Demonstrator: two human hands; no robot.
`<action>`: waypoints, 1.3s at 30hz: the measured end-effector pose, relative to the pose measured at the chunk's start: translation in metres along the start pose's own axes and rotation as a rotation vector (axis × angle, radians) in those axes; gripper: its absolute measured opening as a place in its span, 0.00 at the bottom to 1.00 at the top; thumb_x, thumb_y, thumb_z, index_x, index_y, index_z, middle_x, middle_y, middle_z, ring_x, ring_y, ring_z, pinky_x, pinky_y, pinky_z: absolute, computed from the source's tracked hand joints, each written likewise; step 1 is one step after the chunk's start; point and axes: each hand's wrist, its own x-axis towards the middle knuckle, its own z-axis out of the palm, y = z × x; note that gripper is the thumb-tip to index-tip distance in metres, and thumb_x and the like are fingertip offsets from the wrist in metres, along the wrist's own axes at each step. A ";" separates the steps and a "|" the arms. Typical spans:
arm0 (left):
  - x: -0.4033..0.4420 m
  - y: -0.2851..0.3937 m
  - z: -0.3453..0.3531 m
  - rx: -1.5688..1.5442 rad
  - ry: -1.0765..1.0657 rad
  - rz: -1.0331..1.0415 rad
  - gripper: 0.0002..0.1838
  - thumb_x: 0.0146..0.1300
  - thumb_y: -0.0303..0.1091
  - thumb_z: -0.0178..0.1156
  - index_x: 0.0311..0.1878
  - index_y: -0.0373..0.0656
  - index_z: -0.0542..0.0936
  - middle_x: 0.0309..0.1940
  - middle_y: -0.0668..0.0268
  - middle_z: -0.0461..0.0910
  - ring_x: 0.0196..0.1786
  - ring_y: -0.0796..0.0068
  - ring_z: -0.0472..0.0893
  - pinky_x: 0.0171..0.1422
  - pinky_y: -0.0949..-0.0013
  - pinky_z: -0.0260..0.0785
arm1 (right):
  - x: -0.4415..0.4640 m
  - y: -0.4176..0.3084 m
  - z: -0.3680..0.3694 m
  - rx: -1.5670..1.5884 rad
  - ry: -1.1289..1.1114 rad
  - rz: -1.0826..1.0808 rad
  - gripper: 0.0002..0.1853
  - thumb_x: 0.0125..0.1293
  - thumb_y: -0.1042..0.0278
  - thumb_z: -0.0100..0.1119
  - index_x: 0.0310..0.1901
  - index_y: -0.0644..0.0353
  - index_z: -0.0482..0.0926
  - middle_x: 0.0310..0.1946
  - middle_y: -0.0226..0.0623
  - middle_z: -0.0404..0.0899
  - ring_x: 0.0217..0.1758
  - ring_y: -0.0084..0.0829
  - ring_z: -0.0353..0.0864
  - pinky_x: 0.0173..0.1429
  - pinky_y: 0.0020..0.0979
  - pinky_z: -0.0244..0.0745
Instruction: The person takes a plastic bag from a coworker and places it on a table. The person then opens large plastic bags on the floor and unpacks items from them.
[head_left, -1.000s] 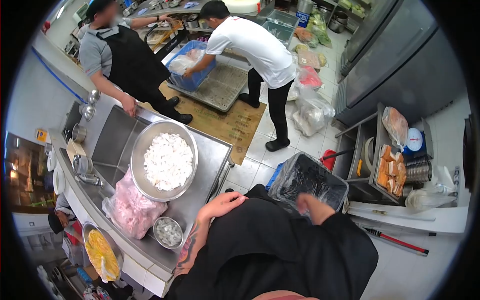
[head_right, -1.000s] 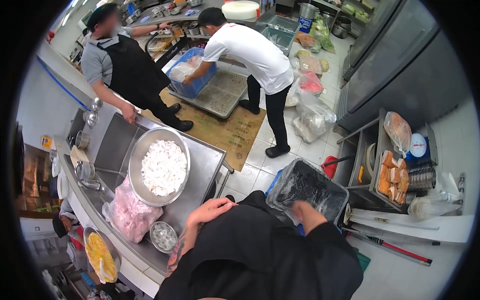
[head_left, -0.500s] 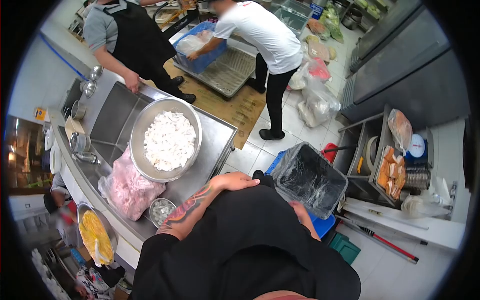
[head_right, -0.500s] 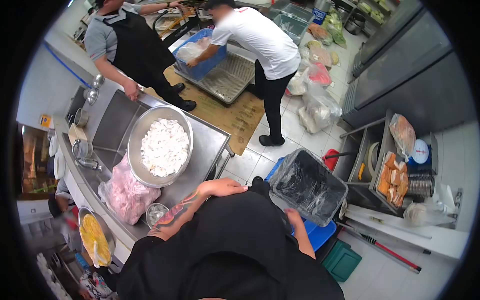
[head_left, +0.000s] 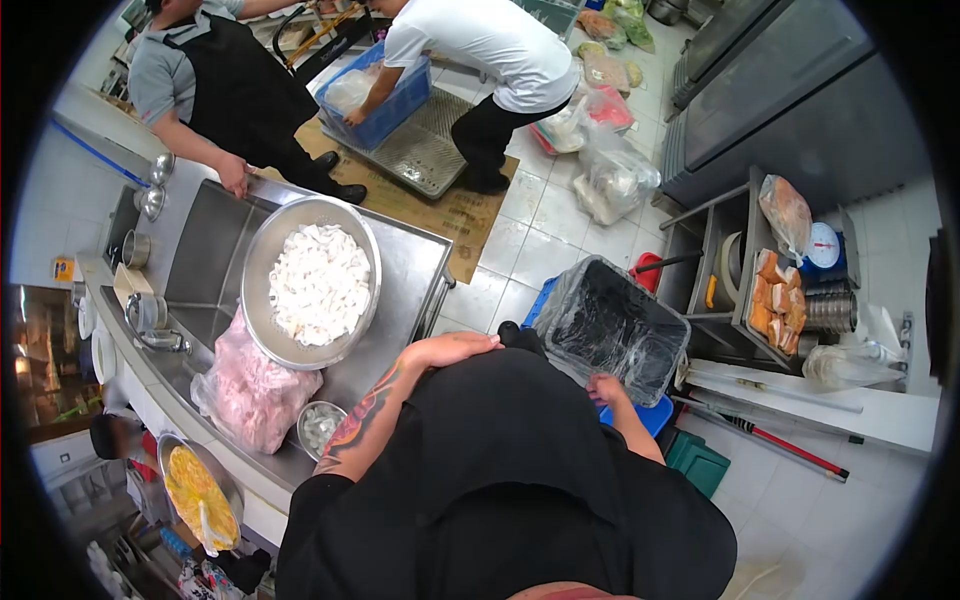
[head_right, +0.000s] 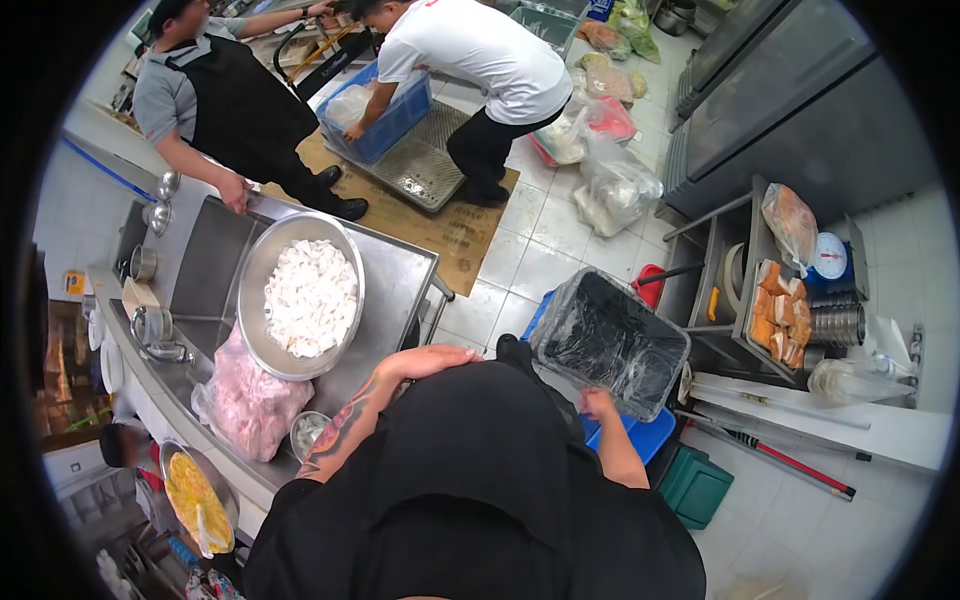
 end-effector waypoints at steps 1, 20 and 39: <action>-0.003 0.003 0.001 0.004 0.023 0.007 0.33 0.74 0.60 0.42 0.63 0.39 0.75 0.63 0.58 0.75 0.66 0.68 0.71 0.72 0.69 0.57 | 0.000 0.010 0.005 -0.017 0.003 0.016 0.13 0.64 0.66 0.56 0.50 0.53 0.81 0.36 0.34 0.84 0.32 0.29 0.82 0.35 0.34 0.76; 0.007 -0.008 -0.001 -0.104 0.064 -0.014 0.32 0.74 0.58 0.46 0.61 0.38 0.77 0.59 0.60 0.78 0.63 0.71 0.73 0.69 0.71 0.59 | 0.021 -0.052 0.009 -0.012 0.021 -0.173 0.16 0.64 0.69 0.56 0.53 0.52 0.81 0.35 0.30 0.83 0.34 0.25 0.81 0.31 0.33 0.75; 0.006 -0.010 0.006 -0.134 0.099 -0.003 0.31 0.74 0.57 0.46 0.60 0.38 0.78 0.55 0.60 0.80 0.58 0.73 0.76 0.66 0.72 0.63 | 0.021 -0.021 0.025 -0.106 -0.061 -0.089 0.16 0.57 0.72 0.56 0.49 0.54 0.83 0.29 0.25 0.80 0.29 0.21 0.77 0.28 0.28 0.69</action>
